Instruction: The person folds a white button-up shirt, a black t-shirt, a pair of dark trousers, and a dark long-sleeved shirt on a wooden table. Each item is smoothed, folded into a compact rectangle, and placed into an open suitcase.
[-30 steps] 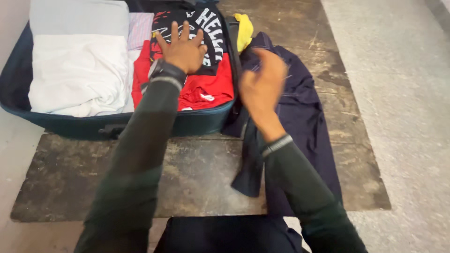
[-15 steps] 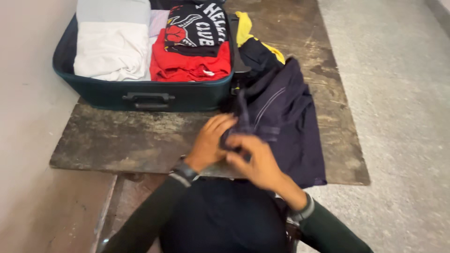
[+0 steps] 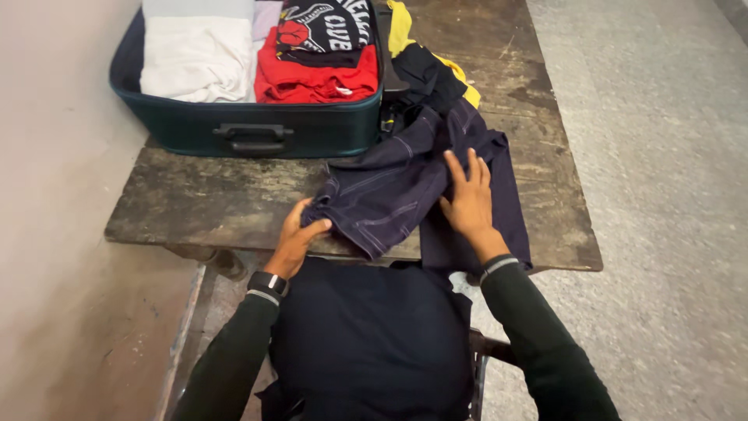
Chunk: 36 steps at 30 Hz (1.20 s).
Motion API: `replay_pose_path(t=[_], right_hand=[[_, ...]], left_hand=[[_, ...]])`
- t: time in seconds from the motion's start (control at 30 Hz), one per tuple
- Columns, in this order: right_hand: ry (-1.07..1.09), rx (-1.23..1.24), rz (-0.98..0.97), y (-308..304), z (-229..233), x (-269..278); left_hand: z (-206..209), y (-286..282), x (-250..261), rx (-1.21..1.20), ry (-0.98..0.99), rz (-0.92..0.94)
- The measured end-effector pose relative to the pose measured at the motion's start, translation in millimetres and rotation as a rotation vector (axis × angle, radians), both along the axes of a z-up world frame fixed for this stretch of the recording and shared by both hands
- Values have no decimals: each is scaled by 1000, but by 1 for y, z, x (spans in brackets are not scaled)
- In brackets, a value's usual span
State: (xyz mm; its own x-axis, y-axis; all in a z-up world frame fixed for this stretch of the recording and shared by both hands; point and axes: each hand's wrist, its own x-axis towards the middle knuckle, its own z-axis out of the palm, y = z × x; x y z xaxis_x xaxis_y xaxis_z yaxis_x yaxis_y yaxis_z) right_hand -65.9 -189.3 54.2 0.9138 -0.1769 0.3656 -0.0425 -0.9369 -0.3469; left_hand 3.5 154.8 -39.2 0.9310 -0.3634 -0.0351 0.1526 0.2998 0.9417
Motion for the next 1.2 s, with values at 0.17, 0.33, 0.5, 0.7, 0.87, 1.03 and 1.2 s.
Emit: replay_pose_path(t=[0.17, 0.33, 0.5, 0.7, 0.87, 1.03, 1.2], right_hand=[[-128, -374, 166, 8, -4, 14], [291, -224, 89, 41, -19, -27], [359, -143, 392, 82, -25, -80], [631, 185, 344, 84, -16, -84], [-17, 158, 186, 69, -29, -73], [14, -160, 106, 27, -44, -53], [166, -189, 76, 21, -57, -52]], left_hand=[[17, -15, -14, 688, -405, 274], [52, -36, -51, 956, -1026, 319], [56, -50, -55, 1192, -972, 178], [50, -46, -54, 1277, -1111, 115], [46, -51, -50, 1260, -1413, 67], [38, -56, -42, 1269, -1392, 19], [25, -60, -42, 1287, -1453, 36]])
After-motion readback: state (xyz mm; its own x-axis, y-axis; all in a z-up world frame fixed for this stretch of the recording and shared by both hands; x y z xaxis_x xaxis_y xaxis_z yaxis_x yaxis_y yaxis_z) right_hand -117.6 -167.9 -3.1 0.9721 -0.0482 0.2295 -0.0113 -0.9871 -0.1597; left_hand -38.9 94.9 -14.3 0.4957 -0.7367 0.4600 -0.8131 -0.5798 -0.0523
